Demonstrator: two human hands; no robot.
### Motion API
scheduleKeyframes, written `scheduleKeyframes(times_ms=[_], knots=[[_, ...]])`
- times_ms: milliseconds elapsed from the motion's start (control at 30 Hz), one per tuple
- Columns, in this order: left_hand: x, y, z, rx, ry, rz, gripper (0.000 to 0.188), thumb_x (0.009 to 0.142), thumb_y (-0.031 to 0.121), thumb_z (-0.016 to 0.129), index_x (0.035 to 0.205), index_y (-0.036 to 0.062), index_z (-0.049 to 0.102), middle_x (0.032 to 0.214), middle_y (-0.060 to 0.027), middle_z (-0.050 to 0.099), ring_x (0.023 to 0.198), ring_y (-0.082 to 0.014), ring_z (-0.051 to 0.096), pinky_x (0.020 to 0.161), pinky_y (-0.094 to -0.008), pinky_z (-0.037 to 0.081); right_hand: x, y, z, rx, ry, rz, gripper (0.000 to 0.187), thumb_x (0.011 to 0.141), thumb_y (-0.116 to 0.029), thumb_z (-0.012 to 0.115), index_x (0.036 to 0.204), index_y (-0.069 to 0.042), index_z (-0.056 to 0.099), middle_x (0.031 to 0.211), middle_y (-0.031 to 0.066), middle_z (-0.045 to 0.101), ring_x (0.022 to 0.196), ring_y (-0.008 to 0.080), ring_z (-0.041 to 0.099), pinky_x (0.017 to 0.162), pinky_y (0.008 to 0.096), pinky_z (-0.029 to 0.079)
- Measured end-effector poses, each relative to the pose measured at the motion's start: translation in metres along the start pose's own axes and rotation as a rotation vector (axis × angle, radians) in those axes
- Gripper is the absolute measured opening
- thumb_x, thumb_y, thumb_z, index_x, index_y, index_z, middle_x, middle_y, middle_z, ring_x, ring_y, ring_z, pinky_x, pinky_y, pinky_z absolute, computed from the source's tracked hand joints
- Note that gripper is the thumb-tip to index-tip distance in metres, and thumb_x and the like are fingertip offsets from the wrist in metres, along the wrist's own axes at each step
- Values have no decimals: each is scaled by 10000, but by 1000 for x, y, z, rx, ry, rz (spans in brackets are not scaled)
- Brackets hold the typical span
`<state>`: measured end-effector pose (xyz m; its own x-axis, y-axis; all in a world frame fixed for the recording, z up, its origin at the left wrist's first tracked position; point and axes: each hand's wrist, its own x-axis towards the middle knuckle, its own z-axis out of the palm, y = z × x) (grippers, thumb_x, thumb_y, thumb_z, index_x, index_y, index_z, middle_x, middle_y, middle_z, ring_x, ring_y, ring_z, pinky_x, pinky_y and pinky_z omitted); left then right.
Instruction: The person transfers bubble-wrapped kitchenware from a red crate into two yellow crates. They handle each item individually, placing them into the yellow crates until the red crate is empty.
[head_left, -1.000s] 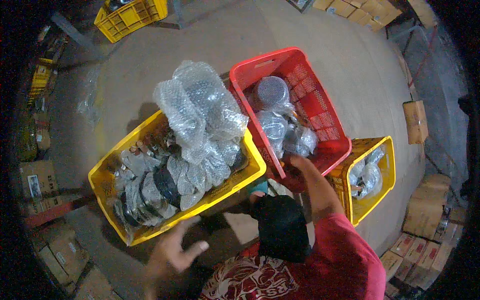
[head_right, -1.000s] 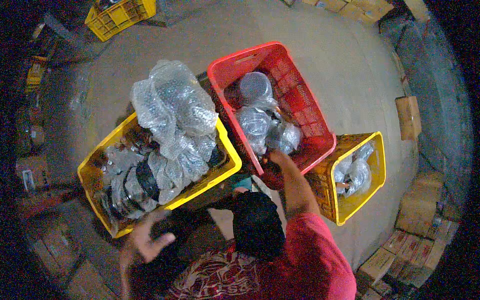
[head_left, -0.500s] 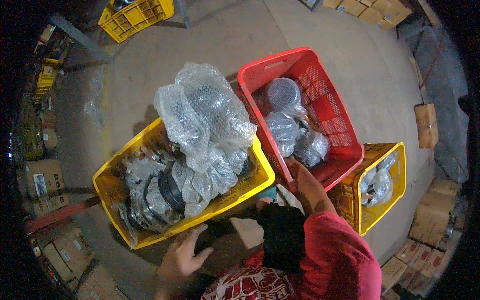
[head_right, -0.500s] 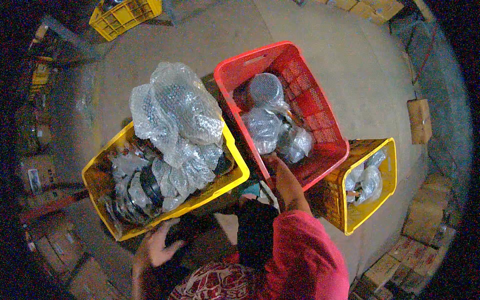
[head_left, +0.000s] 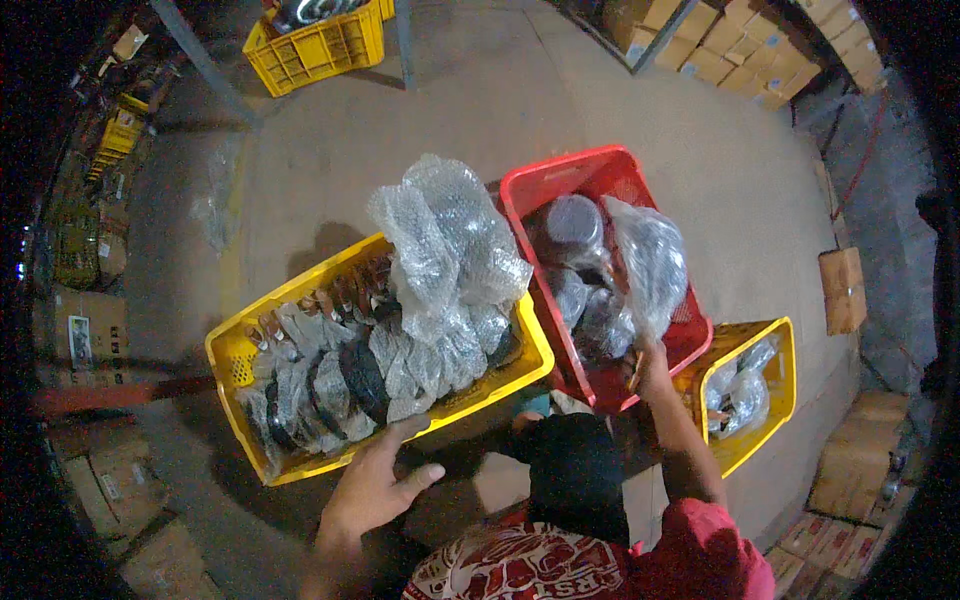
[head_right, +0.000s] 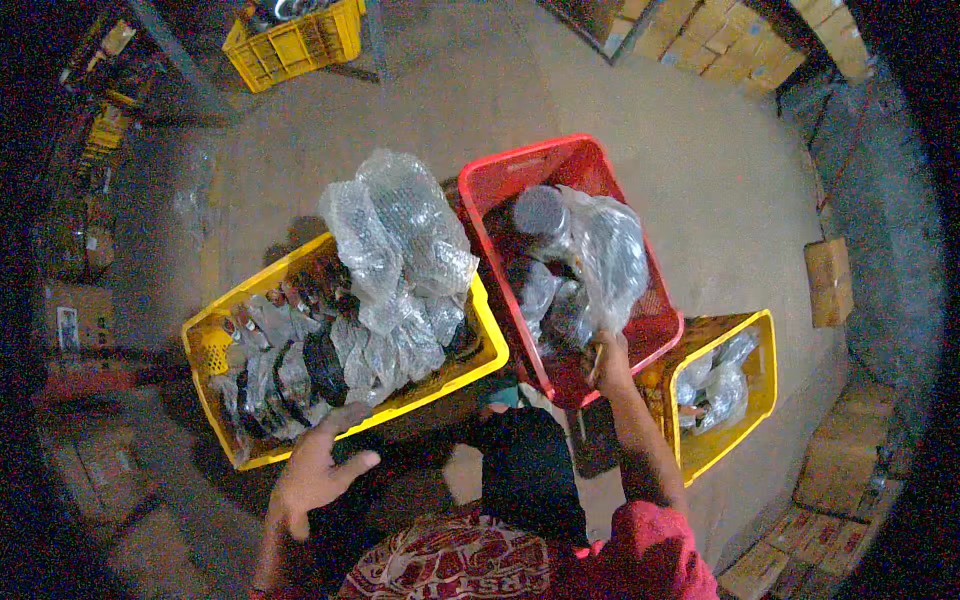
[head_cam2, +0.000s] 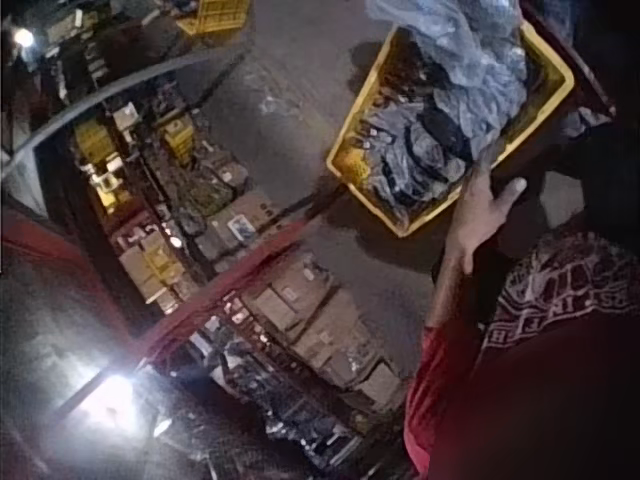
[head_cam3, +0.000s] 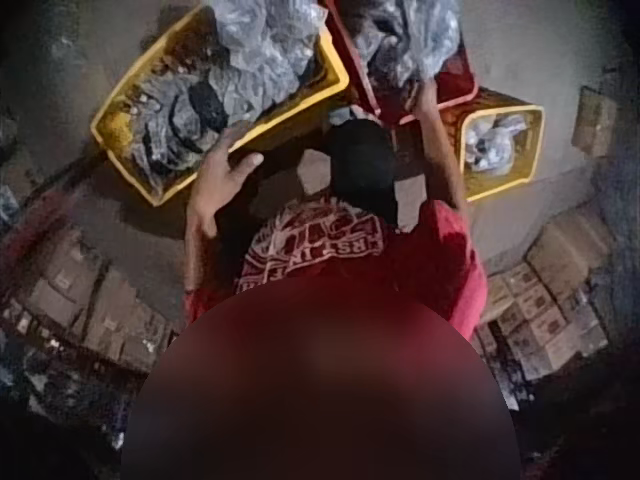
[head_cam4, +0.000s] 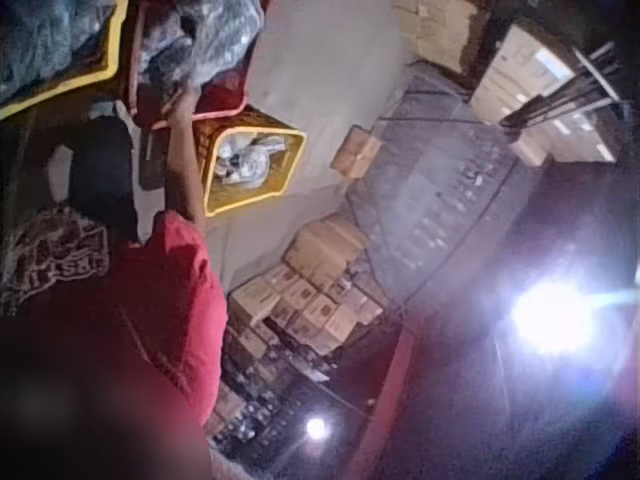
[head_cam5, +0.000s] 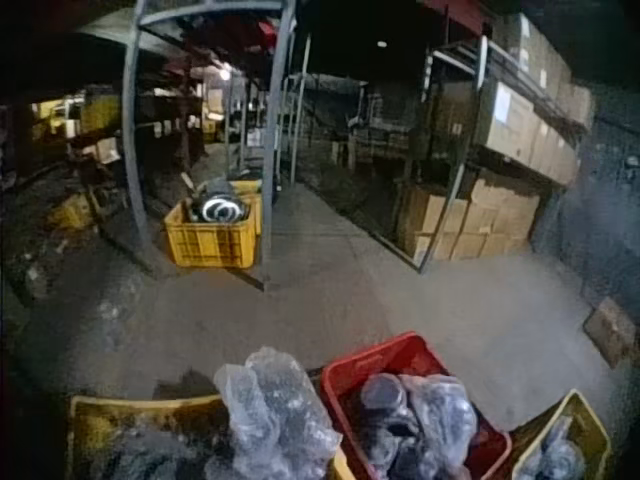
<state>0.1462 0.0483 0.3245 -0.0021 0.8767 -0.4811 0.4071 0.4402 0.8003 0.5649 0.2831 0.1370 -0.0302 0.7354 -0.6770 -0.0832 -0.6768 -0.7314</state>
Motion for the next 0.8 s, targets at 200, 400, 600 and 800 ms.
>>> scheduleKeyframes(times_ms=[200,400,600,800], knots=[[11,37,-18,-988,106,341,852,853,458,717,1452,-12,337,1355,-165,549,1237,-273,549,1055,-431,415,-60,-25,31,-438,162,-466,476,748,-89,738,1167,-9,527,1100,107,633,823,232,660,754,375,541],[-7,23,-71,-1135,129,262,794,791,390,769,1406,6,445,1316,-93,575,1202,-221,540,1035,-371,406,-113,-72,183,-879,-747,-1011,447,663,-253,748,1055,-49,681,911,181,711,876,343,704,828,413,530],[-115,-30,-97,-1154,866,-36,663,834,322,697,1374,1,483,1293,-116,591,1176,-248,563,1026,-388,430,-145,-48,341,-1000,-1347,-989,663,714,-258,718,1302,-37,507,1182,235,621,1111,435,584,976,493,462],[-112,-47,-122,-1278,965,190,544,895,286,606,1353,8,510,1281,-141,598,1158,-285,581,1010,-406,460,-112,-80,375,-1496,-105,-1528,873,662,-474,799,1446,-347,436,1592,155,216,1450,513,84,1082,763,94]])
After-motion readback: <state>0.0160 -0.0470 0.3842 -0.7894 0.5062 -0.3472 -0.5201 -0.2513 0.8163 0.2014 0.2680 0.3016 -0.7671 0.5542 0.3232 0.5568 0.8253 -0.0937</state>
